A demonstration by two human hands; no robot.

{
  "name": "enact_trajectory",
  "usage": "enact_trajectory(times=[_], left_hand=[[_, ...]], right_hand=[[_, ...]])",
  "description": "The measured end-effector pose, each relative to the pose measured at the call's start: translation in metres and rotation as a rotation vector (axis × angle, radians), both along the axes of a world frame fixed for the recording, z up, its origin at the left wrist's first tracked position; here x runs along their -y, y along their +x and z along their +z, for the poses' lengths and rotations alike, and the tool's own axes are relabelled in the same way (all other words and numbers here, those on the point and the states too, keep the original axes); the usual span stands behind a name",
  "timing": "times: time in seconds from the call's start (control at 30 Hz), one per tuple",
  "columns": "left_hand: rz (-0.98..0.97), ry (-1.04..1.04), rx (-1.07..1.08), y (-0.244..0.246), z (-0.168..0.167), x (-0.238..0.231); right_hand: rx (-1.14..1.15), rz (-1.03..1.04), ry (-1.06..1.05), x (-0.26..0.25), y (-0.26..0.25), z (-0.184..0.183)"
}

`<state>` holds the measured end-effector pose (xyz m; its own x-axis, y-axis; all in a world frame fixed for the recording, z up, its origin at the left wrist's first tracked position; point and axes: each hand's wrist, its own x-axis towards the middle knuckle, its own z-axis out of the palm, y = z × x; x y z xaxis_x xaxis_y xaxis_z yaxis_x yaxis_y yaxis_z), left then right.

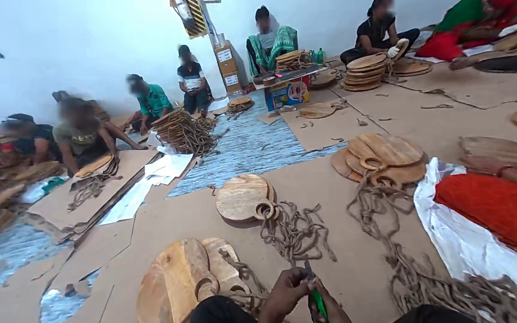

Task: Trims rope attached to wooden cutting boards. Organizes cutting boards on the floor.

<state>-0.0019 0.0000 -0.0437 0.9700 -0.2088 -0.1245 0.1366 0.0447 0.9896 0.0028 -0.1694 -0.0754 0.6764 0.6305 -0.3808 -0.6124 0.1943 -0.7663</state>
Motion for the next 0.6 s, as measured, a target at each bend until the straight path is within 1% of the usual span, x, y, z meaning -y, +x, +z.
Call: enact_trajectory(times=[0.13, 0.23, 0.3, 0.37, 0.47, 0.6], left_hand=[[0.114, 0.118, 0.007, 0.000, -0.015, 0.025], [0.246, 0.280, 0.046, -0.003, -0.021, 0.039], [0.292, 0.389, 0.021, -0.004, -0.018, 0.041], [0.339, 0.462, -0.012, -0.002, -0.019, 0.040], [0.390, 0.438, -0.039, 0.000, -0.026, 0.033], [0.442, 0.274, -0.026, 0.004, -0.031, 0.025]], right_hand=[[-0.136, -0.165, -0.114, -0.010, -0.003, -0.001], [-0.176, -0.267, -0.162, -0.018, -0.011, 0.009], [-0.163, -0.284, -0.184, -0.021, -0.016, 0.016], [-0.149, -0.257, -0.197, -0.021, -0.019, 0.017], [-0.165, -0.219, -0.215, -0.023, -0.024, 0.020], [-0.189, -0.193, -0.162, -0.029, -0.029, 0.025]])
